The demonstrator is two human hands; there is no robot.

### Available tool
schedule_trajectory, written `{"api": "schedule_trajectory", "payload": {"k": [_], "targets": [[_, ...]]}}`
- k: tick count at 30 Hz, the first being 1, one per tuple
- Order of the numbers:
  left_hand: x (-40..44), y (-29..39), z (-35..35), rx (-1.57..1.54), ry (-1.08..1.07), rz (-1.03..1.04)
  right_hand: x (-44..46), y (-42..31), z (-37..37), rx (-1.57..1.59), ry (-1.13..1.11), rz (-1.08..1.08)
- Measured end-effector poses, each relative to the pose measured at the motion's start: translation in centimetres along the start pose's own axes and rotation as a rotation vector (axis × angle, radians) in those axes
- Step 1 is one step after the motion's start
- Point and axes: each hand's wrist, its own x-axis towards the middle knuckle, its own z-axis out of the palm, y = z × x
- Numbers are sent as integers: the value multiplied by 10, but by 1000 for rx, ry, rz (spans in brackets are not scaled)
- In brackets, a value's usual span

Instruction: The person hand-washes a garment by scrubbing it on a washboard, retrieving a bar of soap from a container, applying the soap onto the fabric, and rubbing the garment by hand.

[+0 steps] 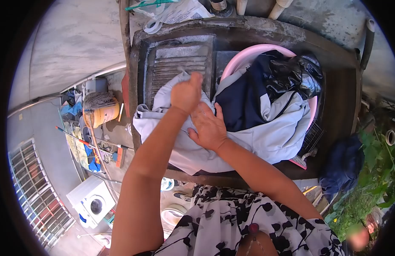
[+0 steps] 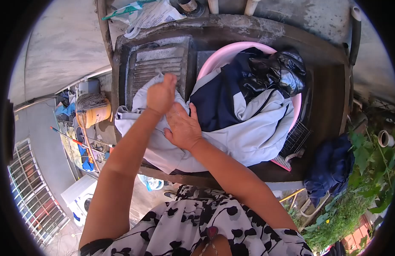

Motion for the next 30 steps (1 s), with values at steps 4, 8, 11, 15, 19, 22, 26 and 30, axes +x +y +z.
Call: {"api": "schedule_trajectory", "payload": {"k": [4, 8, 11, 15, 19, 22, 26, 30], "targets": [[-38, 0, -9, -170, -32, 215, -3, 1, 7, -2, -32, 31], [75, -59, 11, 120, -27, -92, 8, 3, 2, -39, -1, 5], [77, -57, 6, 129, -83, -208, 0, 1, 0, -25, -21, -11], [79, -107, -16, -445, 228, -418, -1, -1, 3, -28, -2, 4], [45, -117, -60, -766, 388, -566, -3, 1, 5, -39, -4, 6], [0, -88, -47, -373, 208, -350, -4, 2, 5, -44, -6, 7], [-7, -94, -30, -220, 259, -312, -4, 1, 5, -68, -13, -3], [-3, -49, -92, -776, 230, -634, -2, -2, 1, -44, -35, 28]]}}
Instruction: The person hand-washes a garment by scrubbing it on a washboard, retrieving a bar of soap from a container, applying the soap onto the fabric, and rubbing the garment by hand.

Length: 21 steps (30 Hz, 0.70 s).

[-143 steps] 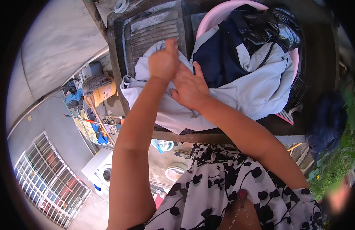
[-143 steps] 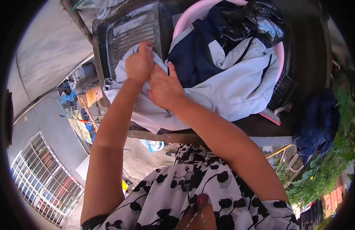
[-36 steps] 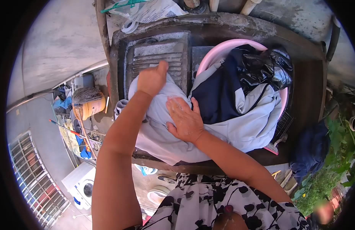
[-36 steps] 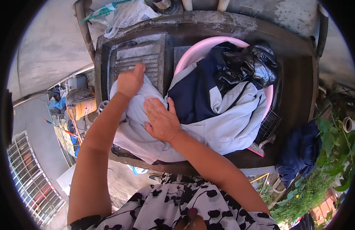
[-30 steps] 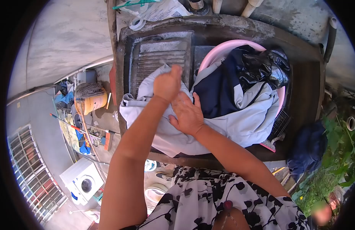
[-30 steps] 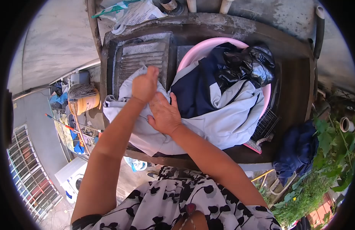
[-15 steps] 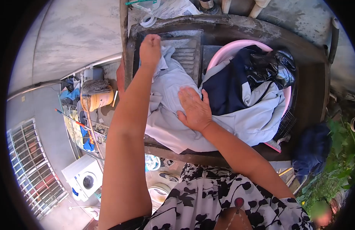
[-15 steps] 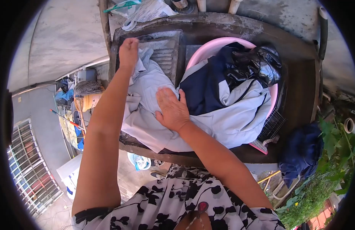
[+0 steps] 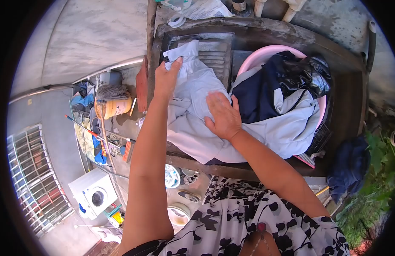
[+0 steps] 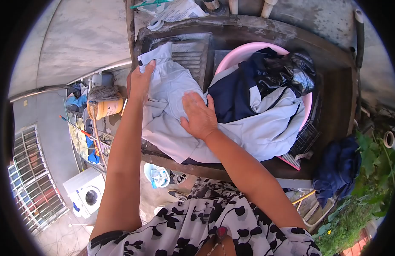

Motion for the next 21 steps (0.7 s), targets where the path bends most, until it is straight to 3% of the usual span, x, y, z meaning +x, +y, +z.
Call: {"api": "schedule_trajectory", "payload": {"k": [2, 3, 5, 6, 9, 11, 13, 15, 17, 18, 21], "targets": [[-4, 15, -9, -281, -48, -175, -1, 0, 0, -2, 16, -10], [2, 12, -15, -279, -46, -172, -2, 1, 0, -10, 22, -11], [31, -3, -24, 160, -189, -294, -3, 0, 1, -13, 22, -15], [53, -28, -23, 634, -198, -154, -2, 1, 2, -19, 23, -15], [61, -51, 11, 648, -88, 18, -2, 2, 1, -4, 13, -6], [50, -27, 37, 772, -132, -35, -2, 2, 2, 4, 28, -9], [44, -26, 50, 1025, 5, 88, -2, 4, 4, 15, 42, -11], [53, -46, 44, 952, 114, 172, -3, 5, 4, 34, 92, -55], [44, -31, 28, 805, -61, 317, -4, 5, 3, 39, 87, -43], [19, -19, 21, 768, -90, 543, -2, 4, 2, 42, 89, -39], [-74, 6, 28, 628, -305, 674, -1, 3, -2, 32, -74, 17]]}}
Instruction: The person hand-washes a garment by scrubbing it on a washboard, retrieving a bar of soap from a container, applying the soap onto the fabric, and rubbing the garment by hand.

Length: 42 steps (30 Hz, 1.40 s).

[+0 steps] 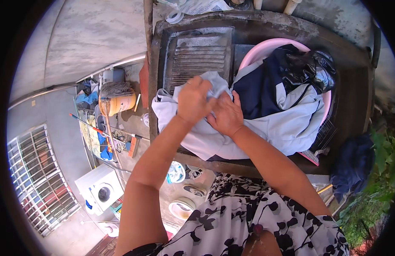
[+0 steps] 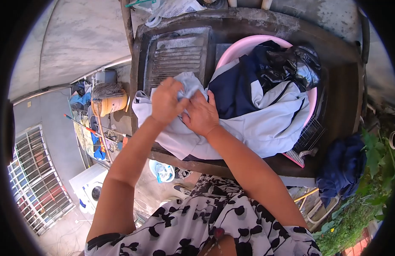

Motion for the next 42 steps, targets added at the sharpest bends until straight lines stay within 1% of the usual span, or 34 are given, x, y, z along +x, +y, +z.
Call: {"api": "schedule_trajectory", "payload": {"k": [2, 4, 5, 7, 8, 9, 11, 12, 13, 14, 16, 17, 19, 20, 23, 24, 25, 26, 27, 28, 29, 30, 32, 34, 35, 36, 37, 38, 39, 40, 41, 42], "targets": [[-18, 7, 29, -40, -25, 11, 3, 1, 0, -17, -268, 107], [15, -46, 49, 175, 39, -70, -1, 0, 3, -22, 142, -40], [42, -73, 52, 266, 121, -132, 1, 1, 2, -10, 172, -69], [91, -98, 63, 397, 262, -215, 11, 7, 3, -16, 188, -68], [93, -94, 66, 450, 299, -259, 0, 4, 5, 10, 168, -72], [85, -83, 63, 364, 220, -240, -1, 5, 5, 8, 160, -72], [51, -58, 50, 190, 93, -55, 1, 3, 6, 25, 166, -67], [25, -32, 41, 82, -2, -15, 1, 4, 5, 23, 173, -52], [2, -5, 34, 21, -51, 51, 0, 4, -2, 12, -77, -6], [-13, 8, 31, -88, -33, 79, 1, 2, -4, 21, -79, -3], [-8, -16, 42, -2, -90, 66, 1, 5, -3, -34, -152, 12], [11, -39, 52, 123, -27, 16, -1, 9, 10, 15, 65, -41], [78, -91, 63, 344, 93, -96, 5, 7, 8, 32, 114, -51], [97, -103, 68, 429, 152, -173, 3, 7, 7, 50, 148, -63], [78, -78, 65, 319, 121, -208, 0, 7, 8, 18, 117, -71], [54, -57, 60, 181, 64, -177, 3, 8, 7, 14, 127, -70], [26, -31, 54, 14, 53, -19, 2, 7, 5, 45, 109, -59], [4, -1, 44, -44, -48, 22, -2, 8, 6, 55, 106, -56], [-9, 12, 41, -109, -16, 86, -1, 8, 4, 76, 100, -64], [-4, 2, 43, -112, -20, 85, -1, 8, 3, 91, 89, -70], [10, -18, 47, 15, -77, 49, 0, 7, 5, -89, -196, 4], [33, -43, 51, 150, -124, 24, 4, 9, 6, -96, -186, 0], [91, -87, 65, 364, 34, -163, 4, 9, 8, 41, 160, -86], [99, -85, 67, 389, 79, -149, -5, 8, 7, 57, 117, -71], [85, -73, 64, 361, 75, -128, -4, 7, 7, 47, 120, -72], [63, -56, 61, 249, 73, -69, 2, 8, 5, 28, 141, -83], [37, -30, 56, 108, 81, 28, 2, 9, 8, 23, 98, -66], [12, -5, 51, 1, 37, 98, -2, 9, 12, 26, 105, -68], [-7, 18, 40, -90, -12, 91, 0, 7, 5, 90, 128, -66], [-1, 6, 43, -92, -7, 96, 3, 6, 0, 146, 150, -64], [9, -14, 48, -1, -34, 53, 2, 7, -6, 40, -281, 14], [24, -36, 51, 92, -58, 16, 3, 6, -1, 31, -276, 12]]}}
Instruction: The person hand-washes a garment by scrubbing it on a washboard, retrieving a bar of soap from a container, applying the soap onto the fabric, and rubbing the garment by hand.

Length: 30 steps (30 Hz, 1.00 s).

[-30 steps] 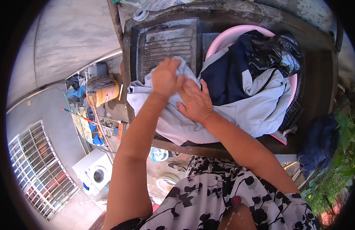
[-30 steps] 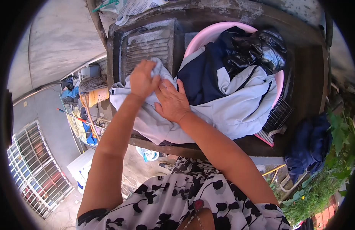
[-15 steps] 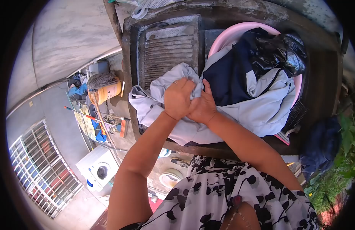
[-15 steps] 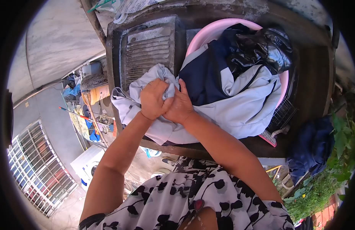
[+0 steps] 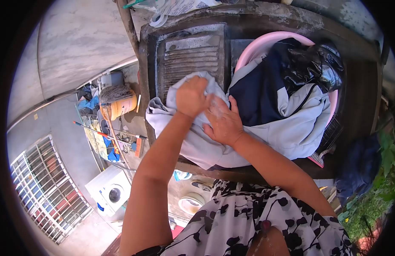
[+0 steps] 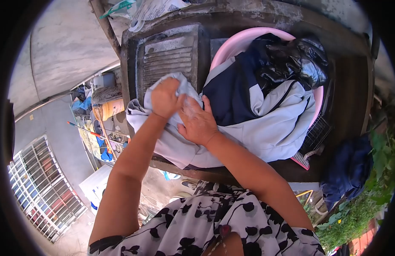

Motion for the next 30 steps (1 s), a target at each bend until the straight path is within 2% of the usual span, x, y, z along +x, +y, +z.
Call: {"api": "schedule_trajectory", "payload": {"k": [2, 3, 6, 7, 9, 10, 12, 14, 16, 17, 20, 22, 23, 24, 26, 27, 30], "targets": [[53, -41, 12, 238, 107, -181, 2, 2, 7, 31, 391, -89], [70, -48, 14, 286, 96, -271, 1, -1, 1, 46, 346, -70], [65, -45, 15, 278, 120, -264, -2, -3, -8, 126, 308, -47], [66, -46, 13, 270, 131, -252, 0, 1, -32, 236, 344, -96], [64, -46, 17, 230, 145, -283, 8, 27, -85, 647, 434, 134], [64, -46, 19, 218, 148, -278, 25, 56, -89, 722, 777, 89], [66, -48, 18, 221, 147, -288, 47, 128, -113, 1128, 849, 319], [67, -46, 16, 223, 152, -284, 61, 188, -111, 1584, 750, 709], [67, -48, 17, 220, 158, -278, 61, 238, -73, 1814, 730, 881], [67, -50, 17, 223, 161, -278, 60, 256, -58, 1815, 730, 877], [69, -53, 20, 234, 172, -273, 67, 299, -25, 1680, 524, 895], [67, -52, 19, 219, 171, -274, 70, 313, -15, 1732, 613, 909], [67, -51, 18, 201, 198, -264, 62, 316, -14, 1723, 556, 687], [66, -51, 18, 205, 202, -277, 59, 310, -17, 1720, 542, 684], [66, -52, 17, 171, 224, -247, 61, 298, -26, 1983, 542, 369], [67, -53, 16, 173, 228, -231, 64, 289, -35, 2299, 481, 337], [66, -51, 16, 162, 214, -270, 60, 146, -123, 2031, 152, 393]]}}
